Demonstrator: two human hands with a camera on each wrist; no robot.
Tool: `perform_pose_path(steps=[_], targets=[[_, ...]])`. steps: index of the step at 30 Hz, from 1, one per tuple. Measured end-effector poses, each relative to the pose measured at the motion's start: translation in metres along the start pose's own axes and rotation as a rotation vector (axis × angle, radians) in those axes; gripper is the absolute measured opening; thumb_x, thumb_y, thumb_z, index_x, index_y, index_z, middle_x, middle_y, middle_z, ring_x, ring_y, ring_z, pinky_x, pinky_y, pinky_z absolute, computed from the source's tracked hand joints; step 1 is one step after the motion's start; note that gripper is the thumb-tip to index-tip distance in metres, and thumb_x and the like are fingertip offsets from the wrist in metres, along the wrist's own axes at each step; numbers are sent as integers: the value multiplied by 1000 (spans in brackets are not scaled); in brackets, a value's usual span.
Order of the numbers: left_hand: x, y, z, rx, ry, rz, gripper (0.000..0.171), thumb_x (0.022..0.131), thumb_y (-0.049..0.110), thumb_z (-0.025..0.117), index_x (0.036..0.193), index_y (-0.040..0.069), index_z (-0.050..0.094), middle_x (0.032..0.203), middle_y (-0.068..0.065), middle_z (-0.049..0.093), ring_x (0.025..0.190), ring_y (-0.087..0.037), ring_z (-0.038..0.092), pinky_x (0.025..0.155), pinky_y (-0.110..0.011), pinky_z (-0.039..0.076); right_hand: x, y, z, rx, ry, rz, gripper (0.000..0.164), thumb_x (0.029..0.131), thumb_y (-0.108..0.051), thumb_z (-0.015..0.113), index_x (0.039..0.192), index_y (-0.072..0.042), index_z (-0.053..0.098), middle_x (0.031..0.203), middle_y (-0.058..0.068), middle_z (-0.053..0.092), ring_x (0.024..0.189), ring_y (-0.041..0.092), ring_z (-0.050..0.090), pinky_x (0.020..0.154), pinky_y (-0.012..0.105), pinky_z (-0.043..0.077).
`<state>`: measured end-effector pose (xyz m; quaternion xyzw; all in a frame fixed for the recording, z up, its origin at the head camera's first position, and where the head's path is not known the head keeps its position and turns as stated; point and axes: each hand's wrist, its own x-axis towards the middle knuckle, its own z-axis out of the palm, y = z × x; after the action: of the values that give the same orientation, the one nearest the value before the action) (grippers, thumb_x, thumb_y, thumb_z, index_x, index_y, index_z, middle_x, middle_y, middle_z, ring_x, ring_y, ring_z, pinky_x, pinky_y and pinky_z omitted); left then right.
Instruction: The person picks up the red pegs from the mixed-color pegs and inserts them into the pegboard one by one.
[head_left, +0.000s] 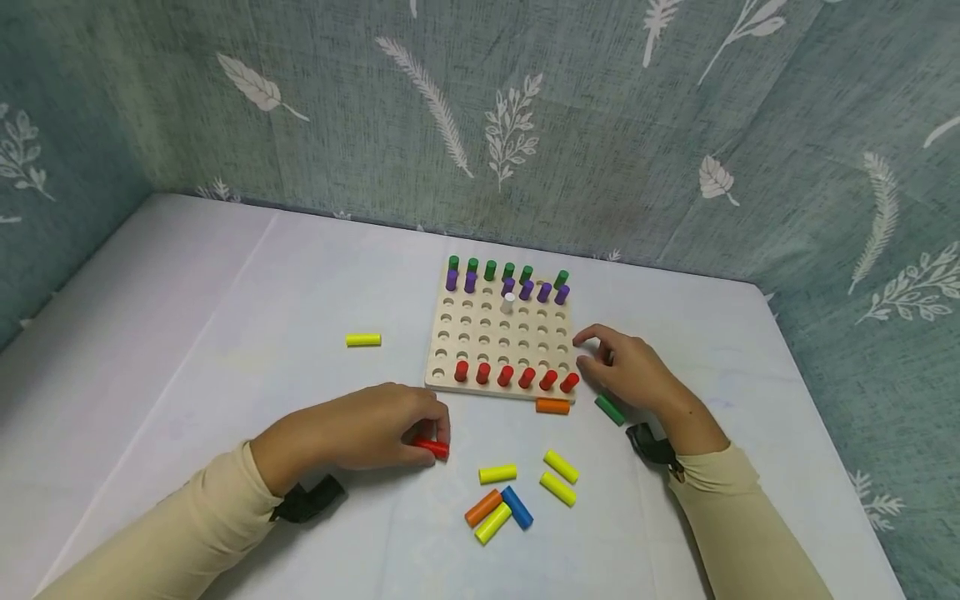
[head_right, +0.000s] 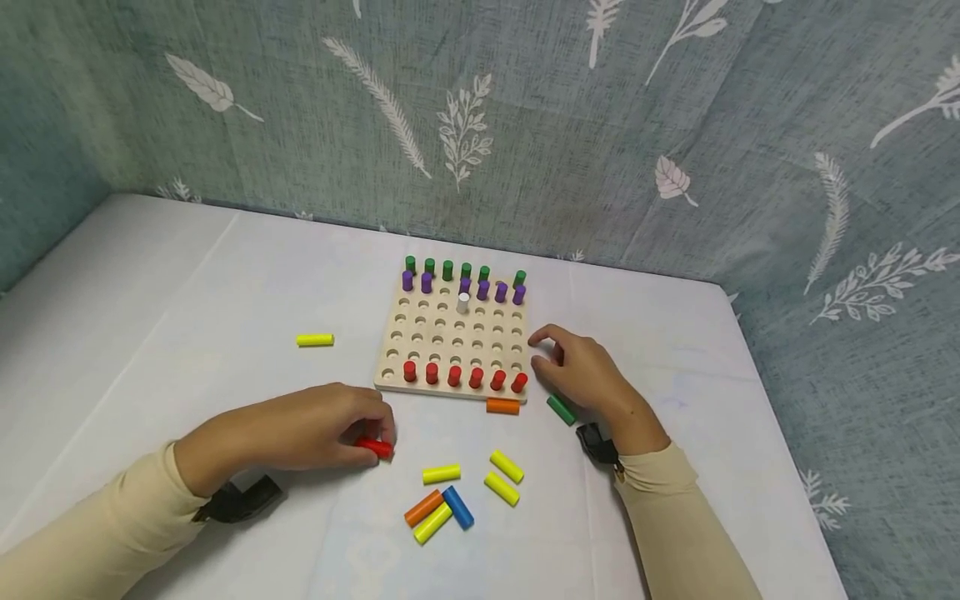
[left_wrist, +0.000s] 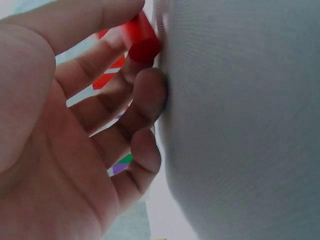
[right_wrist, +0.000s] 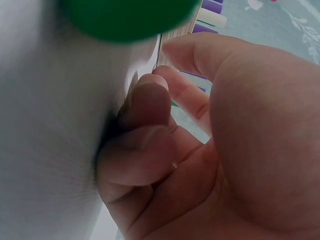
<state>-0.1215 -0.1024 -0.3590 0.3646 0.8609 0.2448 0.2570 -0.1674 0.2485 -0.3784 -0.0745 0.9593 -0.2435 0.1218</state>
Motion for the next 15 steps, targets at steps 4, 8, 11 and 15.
perform_pose_path(steps=[4, 8, 11, 15], targets=[[1, -1, -1, 2, 45, 14, 16, 86, 21, 79, 94, 26, 66, 81, 13, 56, 77, -6, 54, 69, -21, 48, 0, -1, 0, -6, 2, 4, 33, 98, -24, 64, 130, -19, 59, 81, 6, 55, 69, 20, 50, 61, 29, 45], [2, -1, 1, -18, 73, 11, 17, 86, 20, 80, 95, 27, 66, 82, 12, 56, 76, -7, 54, 67, -21, 49, 0, -1, 1, -8, -12, 4, 33, 98, -24, 64, 130, -18, 59, 80, 6, 55, 68, 19, 49, 60, 29, 44], [3, -1, 2, -20, 98, 3, 17, 86, 21, 80, 95, 28, 67, 82, 12, 57, 77, -7, 55, 67, -21, 49, 0, -1, 2, -11, -13, 8, 34, 98, -24, 64, 131, -19, 59, 80, 6, 55, 68, 19, 49, 60, 29, 45], [4, -1, 2, -29, 124, 3, 17, 86, 20, 80, 96, 27, 67, 85, 12, 58, 79, -8, 56, 69, -21, 50, 0, 0, 2, -10, -2, 9, 33, 98, -24, 64, 130, -19, 59, 81, 6, 55, 69, 20, 50, 61, 30, 45]])
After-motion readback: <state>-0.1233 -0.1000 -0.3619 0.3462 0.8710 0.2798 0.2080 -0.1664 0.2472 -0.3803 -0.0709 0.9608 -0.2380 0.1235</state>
